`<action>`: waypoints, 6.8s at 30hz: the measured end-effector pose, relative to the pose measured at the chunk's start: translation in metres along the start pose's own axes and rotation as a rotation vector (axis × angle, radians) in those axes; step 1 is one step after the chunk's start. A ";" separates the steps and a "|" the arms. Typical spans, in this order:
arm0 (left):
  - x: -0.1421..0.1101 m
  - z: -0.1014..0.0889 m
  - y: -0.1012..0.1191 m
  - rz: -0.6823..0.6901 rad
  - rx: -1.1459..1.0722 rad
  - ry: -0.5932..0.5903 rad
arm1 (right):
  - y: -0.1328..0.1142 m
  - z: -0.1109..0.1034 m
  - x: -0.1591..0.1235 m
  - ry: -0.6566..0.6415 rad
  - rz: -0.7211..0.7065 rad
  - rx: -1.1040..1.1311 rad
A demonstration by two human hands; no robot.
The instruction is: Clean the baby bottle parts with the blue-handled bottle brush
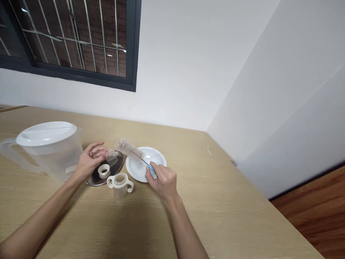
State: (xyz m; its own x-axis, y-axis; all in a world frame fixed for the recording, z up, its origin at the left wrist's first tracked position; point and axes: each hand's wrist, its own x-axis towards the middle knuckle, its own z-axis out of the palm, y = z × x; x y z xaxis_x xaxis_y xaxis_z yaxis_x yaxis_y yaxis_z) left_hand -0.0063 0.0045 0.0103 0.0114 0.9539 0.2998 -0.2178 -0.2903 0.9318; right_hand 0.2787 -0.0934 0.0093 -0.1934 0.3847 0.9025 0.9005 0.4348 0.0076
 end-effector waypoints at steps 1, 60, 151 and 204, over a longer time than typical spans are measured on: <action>0.000 0.000 0.001 -0.007 0.001 0.003 | 0.000 0.000 0.000 0.007 0.011 -0.006; -0.005 0.010 0.008 -0.321 -0.380 -0.024 | -0.008 0.001 0.001 -0.024 0.105 0.104; -0.015 0.008 0.003 0.353 0.707 0.065 | 0.000 0.000 0.000 -0.067 0.161 0.091; -0.009 0.012 -0.003 -0.163 -0.254 0.095 | -0.002 0.005 -0.004 -0.036 0.167 0.124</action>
State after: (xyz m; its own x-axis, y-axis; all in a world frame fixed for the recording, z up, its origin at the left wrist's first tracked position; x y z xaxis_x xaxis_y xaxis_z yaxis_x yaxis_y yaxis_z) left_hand 0.0059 -0.0039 0.0071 -0.0219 0.9927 0.1189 -0.4572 -0.1157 0.8818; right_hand 0.2761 -0.0921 0.0035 -0.0610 0.4874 0.8710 0.8668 0.4586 -0.1959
